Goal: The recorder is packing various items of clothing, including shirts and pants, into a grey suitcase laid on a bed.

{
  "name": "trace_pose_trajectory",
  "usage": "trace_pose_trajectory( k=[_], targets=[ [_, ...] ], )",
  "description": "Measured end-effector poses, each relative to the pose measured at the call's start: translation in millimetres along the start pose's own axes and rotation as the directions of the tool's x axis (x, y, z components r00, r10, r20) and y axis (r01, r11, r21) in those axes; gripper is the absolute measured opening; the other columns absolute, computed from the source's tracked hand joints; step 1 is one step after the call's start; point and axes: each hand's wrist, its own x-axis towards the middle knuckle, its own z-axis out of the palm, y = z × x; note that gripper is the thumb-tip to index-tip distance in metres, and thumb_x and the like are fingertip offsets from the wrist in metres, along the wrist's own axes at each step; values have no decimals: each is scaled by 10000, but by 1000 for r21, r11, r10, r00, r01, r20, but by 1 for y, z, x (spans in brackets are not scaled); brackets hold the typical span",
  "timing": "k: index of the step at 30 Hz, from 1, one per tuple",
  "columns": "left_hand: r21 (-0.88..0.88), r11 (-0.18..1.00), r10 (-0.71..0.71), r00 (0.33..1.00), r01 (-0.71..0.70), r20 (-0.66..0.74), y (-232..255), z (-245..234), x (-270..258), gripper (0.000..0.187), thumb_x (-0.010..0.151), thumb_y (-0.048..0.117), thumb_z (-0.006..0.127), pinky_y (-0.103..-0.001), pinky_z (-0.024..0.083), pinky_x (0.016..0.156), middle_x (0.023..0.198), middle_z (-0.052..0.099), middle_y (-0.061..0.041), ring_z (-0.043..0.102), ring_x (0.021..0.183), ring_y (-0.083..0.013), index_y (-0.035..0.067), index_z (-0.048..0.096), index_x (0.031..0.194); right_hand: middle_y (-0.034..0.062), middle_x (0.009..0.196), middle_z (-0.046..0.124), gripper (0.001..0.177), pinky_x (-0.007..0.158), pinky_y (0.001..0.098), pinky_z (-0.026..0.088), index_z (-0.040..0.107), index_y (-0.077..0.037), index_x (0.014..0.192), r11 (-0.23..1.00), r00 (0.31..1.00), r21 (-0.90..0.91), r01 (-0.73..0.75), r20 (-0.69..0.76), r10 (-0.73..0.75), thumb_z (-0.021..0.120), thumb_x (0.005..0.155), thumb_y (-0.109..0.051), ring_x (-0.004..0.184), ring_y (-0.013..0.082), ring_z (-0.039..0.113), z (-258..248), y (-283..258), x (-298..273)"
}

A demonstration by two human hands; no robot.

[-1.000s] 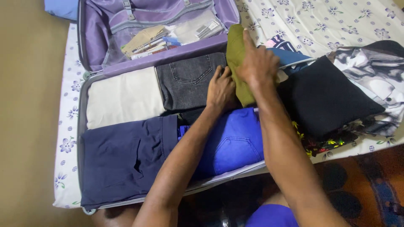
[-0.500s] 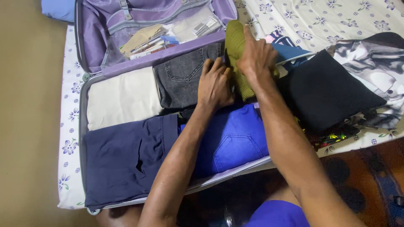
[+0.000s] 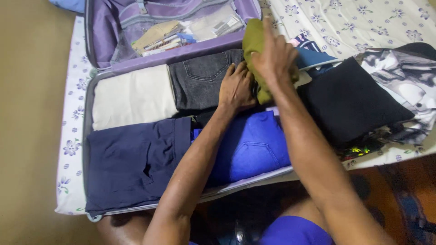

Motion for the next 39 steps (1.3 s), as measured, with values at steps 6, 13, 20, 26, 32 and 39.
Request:
trace_pose_trajectory(
  k=[6,13,20,26,32,39],
  targets=[
    [159,987,-20,978,-13,209,18,-40,-2,603,638,437,778,-557,223,1218,1155,697,-71,496,1291,-258,89,717,1127,271,1179,589,960,821,579,456,351,-222,1593,988,995,-136,72,-56,-80,884,806,-360,1016,396,616,20,-3,5],
    [62,998,19,983,-30,184,6,-45,-8,574,563,410,771,-518,220,1265,1134,707,-44,508,1307,-228,130,742,1062,270,1360,510,1010,1050,618,350,363,-104,1563,924,962,-324,203,-110,-250,862,762,-463,1274,393,488,-16,-13,-25],
    [59,998,-7,987,-2,159,9,-41,-10,689,543,397,790,-517,226,1236,1197,675,-109,482,1320,-260,29,692,1117,81,1716,177,719,1218,581,103,270,-154,1657,181,823,-868,462,344,-451,431,1017,-441,1565,333,118,16,-14,-49],
    [32,999,-2,1000,2,16,10,-38,-14,639,510,369,782,-519,253,1204,1122,695,-107,505,1277,-262,27,708,1045,77,1728,37,745,1024,804,83,258,-300,1611,86,842,-854,514,482,-243,512,943,-512,1545,411,27,-18,-38,-57],
    [-8,999,-47,998,47,38,12,-41,-11,505,609,360,766,-518,254,1234,1101,696,-98,502,1307,-263,49,711,1002,55,1739,5,675,1018,844,100,234,-352,1594,150,871,-867,474,437,-226,459,986,-538,1559,438,-16,-7,-25,-53],
    [1,1000,-23,999,23,44,11,-45,-16,603,543,360,769,-517,227,1211,1120,667,-127,462,1332,-273,15,682,1030,102,1712,110,809,1000,836,71,294,-143,1594,-9,867,-901,433,419,-270,507,916,-529,1523,463,75,-8,-37,-58]
  ],
)
